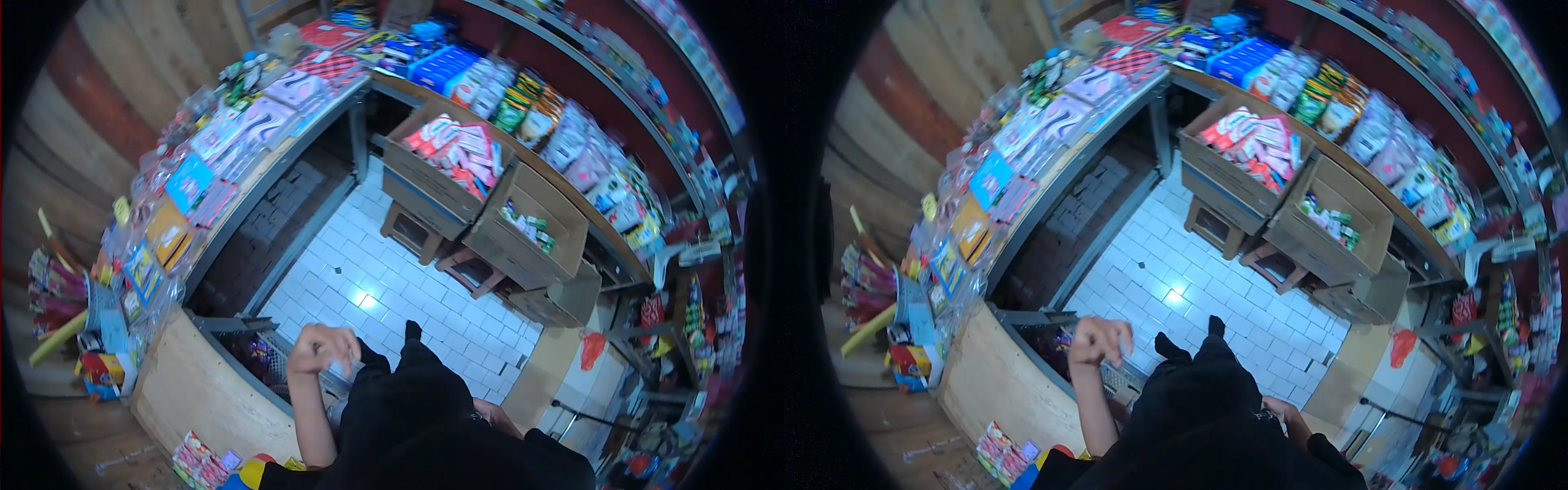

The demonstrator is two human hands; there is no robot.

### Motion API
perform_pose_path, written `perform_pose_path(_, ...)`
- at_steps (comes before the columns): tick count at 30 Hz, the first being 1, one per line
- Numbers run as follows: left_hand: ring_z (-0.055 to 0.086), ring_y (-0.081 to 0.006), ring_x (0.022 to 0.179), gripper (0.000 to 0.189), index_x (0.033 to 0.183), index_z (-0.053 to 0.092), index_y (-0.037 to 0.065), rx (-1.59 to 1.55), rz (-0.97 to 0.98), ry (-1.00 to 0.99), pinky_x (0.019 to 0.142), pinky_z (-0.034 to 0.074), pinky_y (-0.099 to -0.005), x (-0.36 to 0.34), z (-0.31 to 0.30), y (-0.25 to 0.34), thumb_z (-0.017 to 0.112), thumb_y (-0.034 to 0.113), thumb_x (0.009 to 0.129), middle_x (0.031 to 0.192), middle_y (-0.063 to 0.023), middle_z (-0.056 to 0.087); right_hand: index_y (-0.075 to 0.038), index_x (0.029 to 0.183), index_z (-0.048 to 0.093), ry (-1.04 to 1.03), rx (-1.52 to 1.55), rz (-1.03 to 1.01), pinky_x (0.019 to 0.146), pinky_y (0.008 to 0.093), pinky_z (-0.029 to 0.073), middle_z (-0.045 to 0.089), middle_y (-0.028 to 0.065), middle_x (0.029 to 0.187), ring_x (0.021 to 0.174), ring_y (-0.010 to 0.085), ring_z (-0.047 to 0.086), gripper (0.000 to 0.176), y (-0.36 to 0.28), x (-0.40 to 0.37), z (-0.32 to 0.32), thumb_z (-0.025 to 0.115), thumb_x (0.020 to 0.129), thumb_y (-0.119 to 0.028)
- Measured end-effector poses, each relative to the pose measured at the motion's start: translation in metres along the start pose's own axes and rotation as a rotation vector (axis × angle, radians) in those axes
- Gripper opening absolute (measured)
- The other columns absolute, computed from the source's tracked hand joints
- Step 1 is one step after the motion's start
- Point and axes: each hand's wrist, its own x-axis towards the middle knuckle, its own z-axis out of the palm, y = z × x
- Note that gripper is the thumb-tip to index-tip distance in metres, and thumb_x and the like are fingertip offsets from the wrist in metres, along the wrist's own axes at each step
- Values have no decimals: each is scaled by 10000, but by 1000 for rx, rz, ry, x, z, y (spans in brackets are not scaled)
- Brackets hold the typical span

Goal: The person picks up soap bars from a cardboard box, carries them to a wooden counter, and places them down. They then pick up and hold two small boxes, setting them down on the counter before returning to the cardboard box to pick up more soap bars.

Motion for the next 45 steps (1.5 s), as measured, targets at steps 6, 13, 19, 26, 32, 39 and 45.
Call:
perform_pose_path(6, 547, -91, 615, 347, 776, 660, 49, 374, -886, 354, 588, 420, -264, -27, -25, -172, 701, 378, 875, 635, -18, 609, -18, 904, 667, -218, 191, 29, 590, 338, 560, 692, 79, 801, 679, 186, 651, 264, 72, 60, -114, 529, 891, -243)
perform_pose_path(13, 532, -115, 595, 334, 783, 679, 21, 772, -1104, 631, 563, 429, -291, -177, -35, -342, 722, 344, 858, 625, -24, 596, -84, 1221, 606, 311, -485, -335, 727, 461, 565, 654, 125, 1153, 1027, 270, 626, 502, 16, -47, -75, 643, 801, -355)
perform_pose_path(19, 582, -140, 655, 381, 818, 700, -14, 810, -1310, 722, 624, 478, -332, -201, -62, -384, 682, 362, 878, 705, -65, 649, -55, 1044, 712, 700, -688, -137, 852, 413, 515, 683, 202, 1082, 973, 304, 662, 433, -8, -47, -101, 637, 776, -386)
perform_pose_path(26, 584, -126, 679, 461, 803, 696, -22, 646, -1330, 518, 602, 475, -304, -112, -46, -385, 638, 420, 918, 715, -74, 667, -55, 947, 698, 1058, -587, -318, 861, 437, 509, 683, 193, 1041, 990, 376, 645, 371, -43, -41, -114, 618, 805, -388)
perform_pose_path(32, 609, -141, 699, 535, 830, 691, -34, 786, -1340, 227, 611, 484, -330, -56, -111, -433, 594, 483, 931, 742, -105, 684, -62, 996, 692, 970, -483, -300, 912, 440, 490, 669, 193, 1095, 1058, 371, 624, 375, -99, -64, -126, 616, 822, -386)
perform_pose_path(39, 487, -106, 519, 281, 952, 640, 42, 751, -1431, 291, 443, 376, -268, 90, -149, -463, 542, 306, 964, 613, -6, 519, -40, 921, 673, 1186, -443, -516, 850, 457, 518, 688, 185, 996, 935, 398, 659, 415, -148, -72, -147, 591, 837, -438)
perform_pose_path(45, 382, -94, 431, 159, 983, 608, 83, 330, -1293, 589, 396, 299, -243, 193, -131, -480, 581, 228, 921, 558, 25, 416, -15, 974, 638, 1294, -55, -812, 786, 360, 531, 693, 146, 902, 842, 265, 686, 241, -226, -123, -146, 647, 886, -239)
